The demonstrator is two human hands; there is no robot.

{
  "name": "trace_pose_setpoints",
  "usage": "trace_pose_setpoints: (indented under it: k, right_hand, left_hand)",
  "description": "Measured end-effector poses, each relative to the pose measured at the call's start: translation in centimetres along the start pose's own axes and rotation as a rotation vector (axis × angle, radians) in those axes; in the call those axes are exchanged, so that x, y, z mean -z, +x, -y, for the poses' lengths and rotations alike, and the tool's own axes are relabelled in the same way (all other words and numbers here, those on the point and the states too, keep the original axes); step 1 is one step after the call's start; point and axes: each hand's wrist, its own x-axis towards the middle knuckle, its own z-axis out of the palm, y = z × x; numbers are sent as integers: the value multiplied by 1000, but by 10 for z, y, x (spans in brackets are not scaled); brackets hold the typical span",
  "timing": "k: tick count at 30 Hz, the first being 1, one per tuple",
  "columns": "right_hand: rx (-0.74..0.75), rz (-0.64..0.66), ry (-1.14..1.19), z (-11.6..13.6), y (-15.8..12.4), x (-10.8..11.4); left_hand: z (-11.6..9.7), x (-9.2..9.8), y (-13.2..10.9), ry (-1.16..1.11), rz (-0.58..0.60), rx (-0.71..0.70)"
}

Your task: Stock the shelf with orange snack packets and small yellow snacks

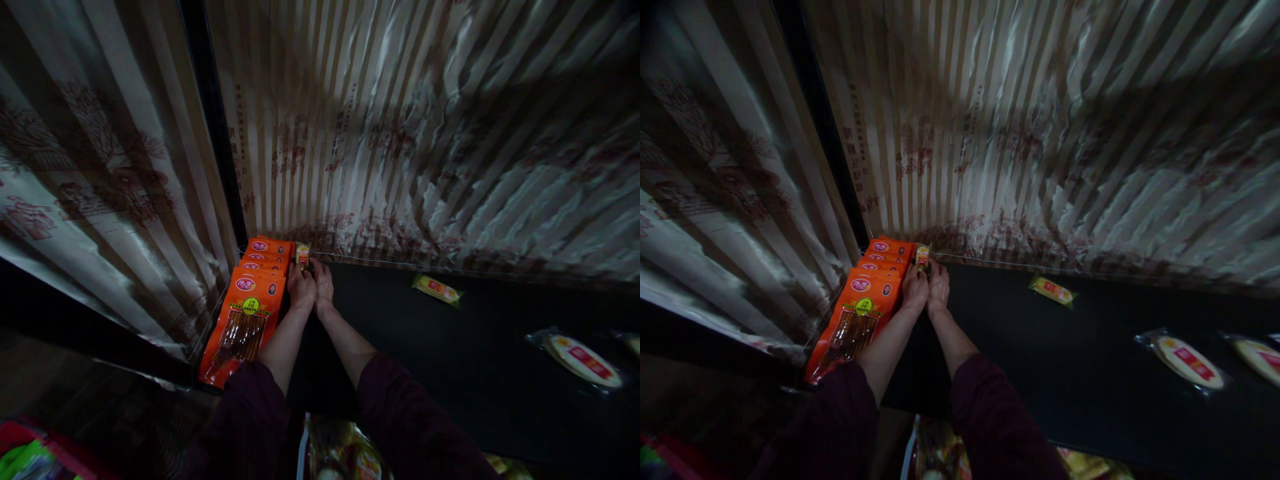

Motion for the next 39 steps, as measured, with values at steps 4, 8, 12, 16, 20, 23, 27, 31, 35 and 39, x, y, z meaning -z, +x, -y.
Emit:
trace_pose_setpoints:
  k: [4, 8, 12, 16, 20, 23, 27, 31, 35, 39]
  right_hand:
    - [32, 28, 0, 1, -2, 3]
    - [44, 31, 8, 2, -3, 5]
    - [39, 23, 6, 3, -3, 7]
    - [23, 36, 1, 2, -3, 9]
    - [20, 17, -22, 2, -4, 8]
    - [29, -35, -66, 2, -6, 7]
    - [45, -85, -75, 2, -6, 4]
    - [117, -86, 20, 1, -2, 1]
    - [149, -16, 144, 10, -1, -1]
    - [90, 35, 311, 28, -6, -9]
  left_hand:
    - [3, -2, 2, -33, -9, -29]
    - [8, -6, 6, -54, 1, -73]
    - [12, -13, 10, -74, 0, -85]
    - [13, -15, 10, -86, -2, -80]
    - [8, -9, 6, -62, 25, -66]
    - [1, -2, 2, 1, 31, -68]
    - [-5, 5, -5, 47, -24, -110]
    - [-5, 5, -10, 72, -38, -170]
    - [-8, -2, -15, 90, -3, -225]
    - [-17, 0, -21, 139, -6, -284]
